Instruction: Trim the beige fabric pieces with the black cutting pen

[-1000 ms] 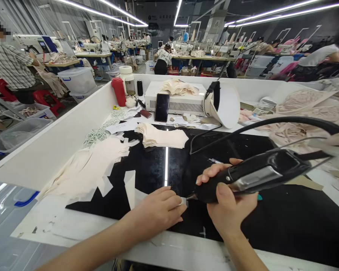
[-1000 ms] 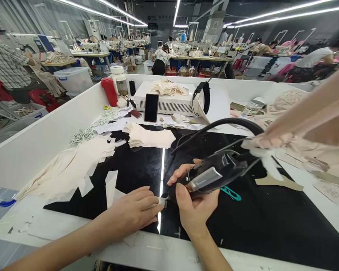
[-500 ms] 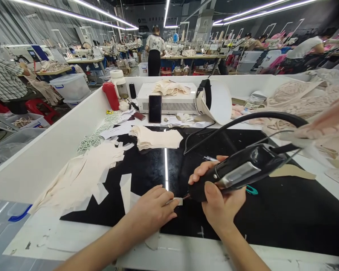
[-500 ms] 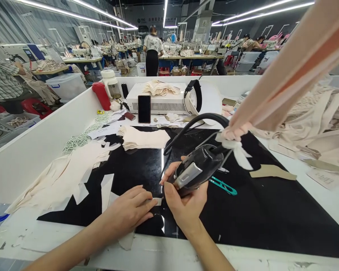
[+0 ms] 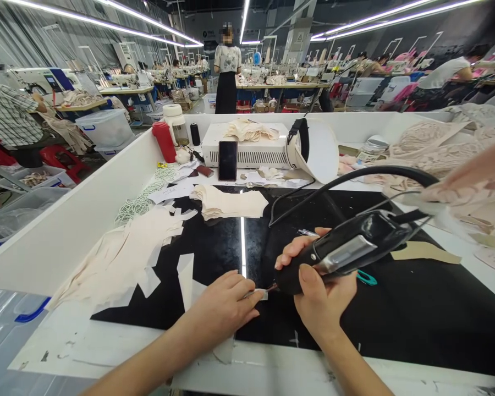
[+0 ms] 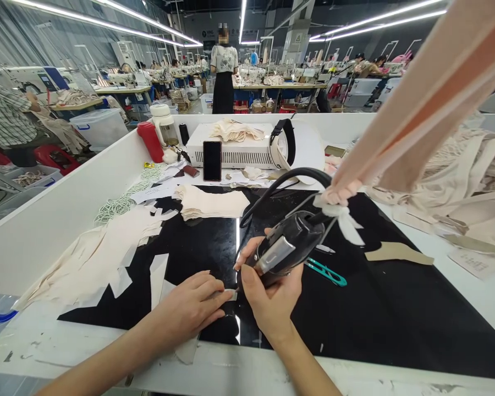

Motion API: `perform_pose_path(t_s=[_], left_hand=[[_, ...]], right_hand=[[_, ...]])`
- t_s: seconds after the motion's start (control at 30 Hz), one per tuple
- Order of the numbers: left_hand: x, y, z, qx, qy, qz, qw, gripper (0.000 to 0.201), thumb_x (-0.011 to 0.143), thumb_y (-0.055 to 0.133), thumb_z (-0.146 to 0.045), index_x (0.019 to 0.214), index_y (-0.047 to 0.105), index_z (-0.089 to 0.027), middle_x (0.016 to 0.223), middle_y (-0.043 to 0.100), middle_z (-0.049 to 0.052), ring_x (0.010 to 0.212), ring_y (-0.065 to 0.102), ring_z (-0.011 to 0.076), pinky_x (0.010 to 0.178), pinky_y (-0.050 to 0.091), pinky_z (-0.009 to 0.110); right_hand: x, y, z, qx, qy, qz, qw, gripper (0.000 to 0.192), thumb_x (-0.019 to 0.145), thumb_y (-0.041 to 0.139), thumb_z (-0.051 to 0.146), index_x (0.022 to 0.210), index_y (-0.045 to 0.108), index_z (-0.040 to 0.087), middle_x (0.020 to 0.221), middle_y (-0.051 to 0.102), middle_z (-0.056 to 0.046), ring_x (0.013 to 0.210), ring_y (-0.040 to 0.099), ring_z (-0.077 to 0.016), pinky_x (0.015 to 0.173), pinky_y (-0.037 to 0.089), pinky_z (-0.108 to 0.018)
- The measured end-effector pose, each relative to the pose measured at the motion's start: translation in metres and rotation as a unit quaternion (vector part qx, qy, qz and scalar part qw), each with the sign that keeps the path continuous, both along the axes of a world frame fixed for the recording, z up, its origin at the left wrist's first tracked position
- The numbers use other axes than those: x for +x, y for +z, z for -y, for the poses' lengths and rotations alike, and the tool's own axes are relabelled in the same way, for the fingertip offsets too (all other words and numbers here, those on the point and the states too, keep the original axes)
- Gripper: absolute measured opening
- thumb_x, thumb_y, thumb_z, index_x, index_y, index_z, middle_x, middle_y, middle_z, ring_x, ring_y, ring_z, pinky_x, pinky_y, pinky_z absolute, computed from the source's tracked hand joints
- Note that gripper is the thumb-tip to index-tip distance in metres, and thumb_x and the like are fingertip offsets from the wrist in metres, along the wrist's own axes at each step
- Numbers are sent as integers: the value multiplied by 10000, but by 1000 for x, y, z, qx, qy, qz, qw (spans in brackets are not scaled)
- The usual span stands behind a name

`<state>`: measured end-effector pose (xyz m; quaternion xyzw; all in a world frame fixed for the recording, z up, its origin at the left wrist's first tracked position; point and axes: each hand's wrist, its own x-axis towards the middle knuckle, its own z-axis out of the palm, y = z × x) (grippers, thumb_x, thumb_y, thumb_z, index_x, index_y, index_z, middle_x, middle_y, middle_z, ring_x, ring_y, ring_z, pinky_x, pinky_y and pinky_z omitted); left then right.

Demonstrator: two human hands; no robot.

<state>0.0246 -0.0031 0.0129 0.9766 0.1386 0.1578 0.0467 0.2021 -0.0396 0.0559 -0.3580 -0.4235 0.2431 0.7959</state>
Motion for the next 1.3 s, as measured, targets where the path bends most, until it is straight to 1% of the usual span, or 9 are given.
perform_pose_path(t_s=[0.13, 0.23, 0.43, 0.6, 0.73, 0.83, 1.0, 1.13, 1.3], left_hand=[[0, 1, 1, 0, 6, -11, 1000, 361, 989, 679, -275, 1309, 582, -140, 1079, 638, 67, 998, 621, 236, 944, 565, 404], [0, 1, 1, 3, 7, -17, 1000, 351, 999, 664, -282, 1304, 585, -128, 1079, 642, 73, 976, 620, 235, 924, 570, 402], [0, -2, -1, -7, 4, -19, 1000, 364, 982, 691, -275, 1302, 586, -138, 1091, 647, 69, 1006, 630, 239, 956, 563, 414], [-2, 0, 1, -28, 3, -8, 1000, 363, 990, 684, -270, 1319, 581, -154, 1110, 656, 64, 1033, 642, 231, 1020, 540, 432], [-9, 6, 3, -46, 0, 18, 999, 267, 1041, 594, -236, 1296, 586, -157, 1108, 672, 63, 1057, 644, 223, 1096, 493, 464], [-15, 7, 5, -46, -2, 22, 999, 209, 1051, 572, -220, 1247, 605, -154, 1098, 676, 57, 1042, 650, 212, 1120, 476, 473], [-22, 1, 8, -37, 9, 19, 999, 186, 1036, 605, -224, 1208, 616, -152, 1080, 672, 50, 1015, 654, 208, 1122, 476, 469], [-23, 1, 8, -30, 16, 16, 999, 193, 1039, 596, -216, 1221, 607, -152, 1082, 663, 54, 1018, 645, 203, 1128, 469, 469], [-21, 0, 9, -27, 16, 26, 999, 188, 1043, 592, -227, 1217, 603, -155, 1079, 660, 60, 1033, 638, 198, 1114, 479, 441]], right_hand=[[0, 1, 1, -17, -8, 1, 1000, 388, 897, 734, 213, 1230, 546, 281, 862, 665, 38, 660, 645, -139, 600, 567, -323], [2, 2, 5, -15, -7, 2, 1000, 405, 887, 740, 222, 1239, 550, 284, 865, 663, 34, 666, 648, -145, 594, 571, -329], [2, -1, 10, -6, 13, 1, 1000, 411, 884, 744, 234, 1248, 562, 290, 882, 655, 26, 677, 650, -151, 600, 576, -338], [0, -2, 10, -23, 5, 3, 1000, 391, 901, 723, 205, 1243, 552, 291, 879, 651, 32, 682, 648, -143, 606, 572, -324], [2, 0, 11, -2, 11, 9, 1000, 408, 889, 746, 223, 1251, 567, 280, 882, 660, 27, 686, 651, -142, 603, 577, -320], [3, 1, 12, 0, 3, 10, 1000, 405, 878, 764, 238, 1239, 583, 274, 878, 666, 21, 680, 649, -143, 598, 582, -322], [3, 2, 13, -7, 1, 1, 1000, 422, 855, 791, 257, 1228, 595, 275, 864, 669, 16, 683, 647, -151, 598, 588, -333], [4, 3, 15, -10, -2, 2, 1000, 418, 847, 792, 264, 1219, 601, 276, 852, 661, 20, 676, 641, -155, 591, 585, -328], [1, 11, 10, -11, -16, -18, 1000, 419, 813, 815, 275, 1186, 625, 269, 825, 666, 24, 659, 619, -152, 560, 588, -315]])
